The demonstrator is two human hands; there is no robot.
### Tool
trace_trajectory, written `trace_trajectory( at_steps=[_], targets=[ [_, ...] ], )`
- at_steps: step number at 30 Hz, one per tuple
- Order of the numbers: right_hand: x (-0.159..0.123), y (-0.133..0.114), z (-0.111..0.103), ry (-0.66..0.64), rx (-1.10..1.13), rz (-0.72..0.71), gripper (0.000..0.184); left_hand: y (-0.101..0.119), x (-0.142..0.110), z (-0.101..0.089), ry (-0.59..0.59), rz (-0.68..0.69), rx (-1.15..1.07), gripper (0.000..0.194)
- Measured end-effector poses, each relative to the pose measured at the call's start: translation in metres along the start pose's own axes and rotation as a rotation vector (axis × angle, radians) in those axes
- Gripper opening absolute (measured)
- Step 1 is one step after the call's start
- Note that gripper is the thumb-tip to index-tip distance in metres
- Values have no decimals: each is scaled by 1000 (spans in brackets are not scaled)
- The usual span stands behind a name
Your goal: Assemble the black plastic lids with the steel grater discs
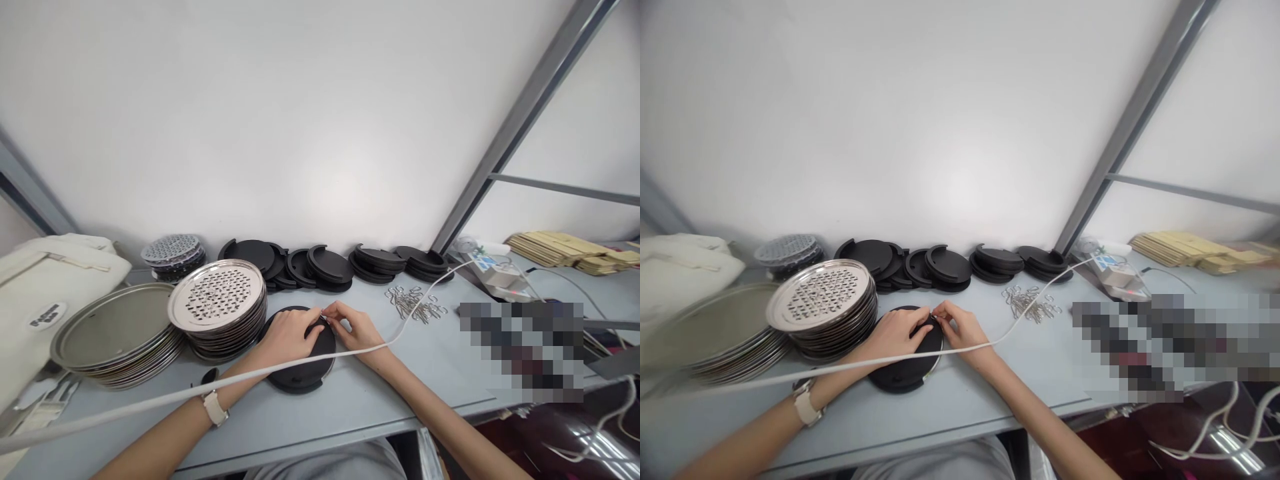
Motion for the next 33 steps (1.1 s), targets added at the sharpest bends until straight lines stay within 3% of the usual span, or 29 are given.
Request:
trace_trajectory(
  at_steps=[12, 24, 33],
  targets=[
    [0, -3, -2, -47, -5, -13, 19, -1, -1, 1, -8, -7, 3, 8],
    [-4, -8, 1, -17, -29, -27, 11, 1, -2, -3, -13, 4, 5, 8],
    [-11, -14, 7, 56, -80, 34, 16, 1, 2, -2, 7, 5, 32, 10]
  ],
)
Point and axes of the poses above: each hand's wrist, its own x-axis towards the middle knuckle, its own z-axis out of the palm, y = z × x, the point moved 1 cm from there along x, towards the middle knuckle, and after that the axes turned 3 degrees about y, right-handed, at the moved point
